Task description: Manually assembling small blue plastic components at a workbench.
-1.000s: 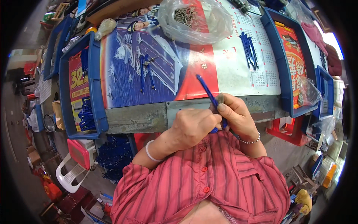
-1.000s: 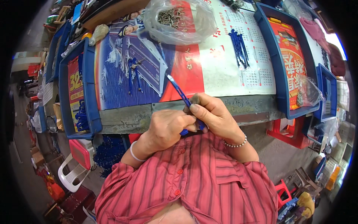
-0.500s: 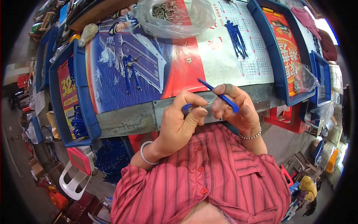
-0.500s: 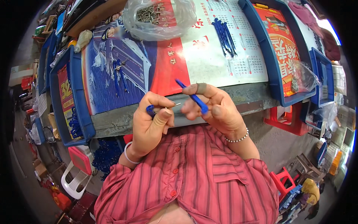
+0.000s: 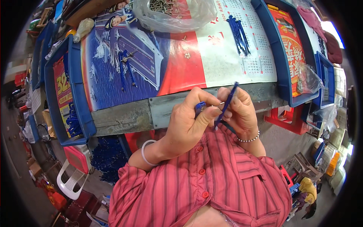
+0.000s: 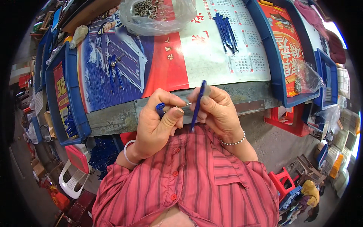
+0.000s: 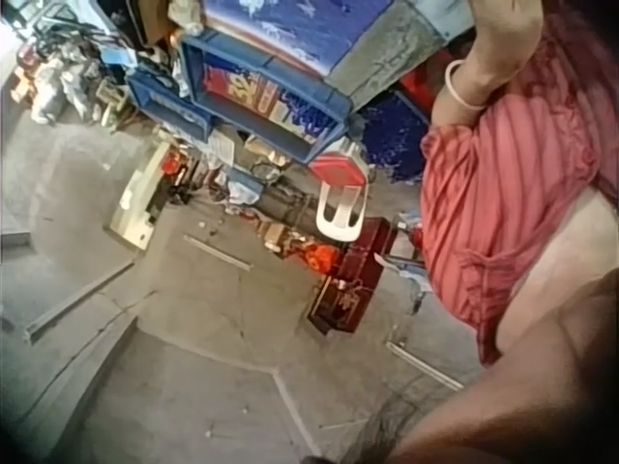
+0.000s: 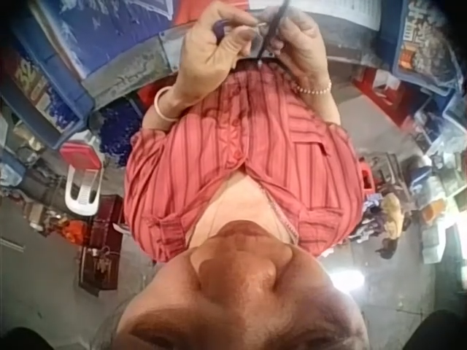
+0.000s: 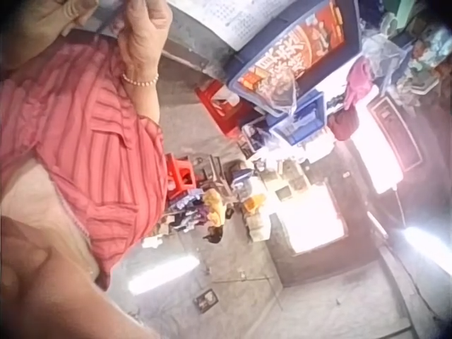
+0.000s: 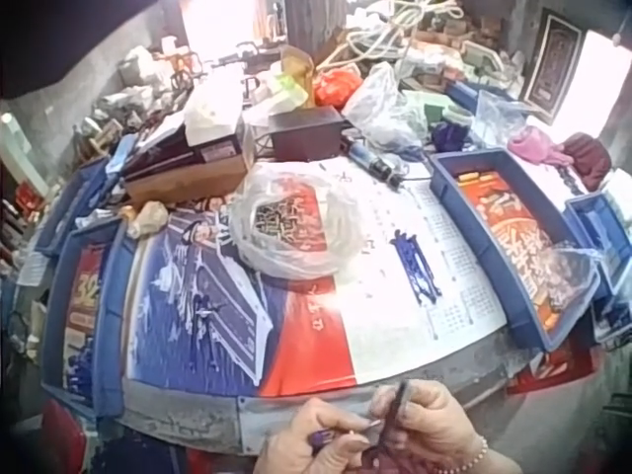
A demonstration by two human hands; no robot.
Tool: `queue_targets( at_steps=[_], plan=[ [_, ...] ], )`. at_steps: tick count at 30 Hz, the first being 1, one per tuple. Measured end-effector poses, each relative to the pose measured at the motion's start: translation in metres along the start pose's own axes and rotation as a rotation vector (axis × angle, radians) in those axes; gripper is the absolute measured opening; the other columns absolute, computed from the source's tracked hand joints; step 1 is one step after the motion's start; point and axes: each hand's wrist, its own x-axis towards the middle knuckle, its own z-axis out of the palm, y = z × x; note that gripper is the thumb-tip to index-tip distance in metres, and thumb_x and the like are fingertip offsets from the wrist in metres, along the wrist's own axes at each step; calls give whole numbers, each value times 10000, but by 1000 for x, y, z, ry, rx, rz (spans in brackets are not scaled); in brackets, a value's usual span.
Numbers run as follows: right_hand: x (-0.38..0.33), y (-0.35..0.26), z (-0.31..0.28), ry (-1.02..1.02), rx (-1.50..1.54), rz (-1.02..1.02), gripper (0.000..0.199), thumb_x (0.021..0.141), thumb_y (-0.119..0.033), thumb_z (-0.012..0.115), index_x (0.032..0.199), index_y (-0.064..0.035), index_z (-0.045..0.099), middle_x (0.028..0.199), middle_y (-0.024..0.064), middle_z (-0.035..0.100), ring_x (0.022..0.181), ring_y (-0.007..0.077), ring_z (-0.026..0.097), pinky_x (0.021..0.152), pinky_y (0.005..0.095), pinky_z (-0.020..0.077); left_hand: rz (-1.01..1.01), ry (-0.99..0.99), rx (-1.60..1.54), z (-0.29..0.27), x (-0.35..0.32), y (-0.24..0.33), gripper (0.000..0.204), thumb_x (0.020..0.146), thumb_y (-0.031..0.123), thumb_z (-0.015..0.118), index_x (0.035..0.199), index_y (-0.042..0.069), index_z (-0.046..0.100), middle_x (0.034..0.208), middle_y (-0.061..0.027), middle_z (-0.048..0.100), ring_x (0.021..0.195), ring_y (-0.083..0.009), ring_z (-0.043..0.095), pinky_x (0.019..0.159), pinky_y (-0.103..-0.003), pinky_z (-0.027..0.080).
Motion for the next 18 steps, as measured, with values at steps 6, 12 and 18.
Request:
queue_targets(
  at_steps=[6, 12, 18],
  plan=[
    [4, 4, 2, -94, 28, -29, 251, 937, -213, 540, 1073, -6, 499, 837, 122, 595, 538, 114, 520, 498, 193, 431, -58, -6, -4, 3, 1, -1, 143, 960, 147, 504, 1028, 26, 467, 696, -17, 534, 541, -14, 423, 486, -158, 338],
    [7, 8, 7, -154, 105, -41, 212, 951, -202, 508, 1039, -10, 499, 916, 125, 552, 585, 140, 528, 525, 228, 454, -71, 6, -64, 4, 1, -4, 126, 962, 134, 498, 1019, 29, 459, 687, -7, 531, 544, -13, 417, 490, -159, 340],
    [9, 9, 8, -156, 128, -41, 184, 946, -189, 517, 1024, -22, 509, 932, 110, 541, 608, 143, 529, 532, 252, 453, -64, -6, -73, 3, 2, -3, 128, 963, 138, 498, 1017, 29, 457, 673, -1, 512, 539, -14, 402, 485, -167, 328]
  ],
)
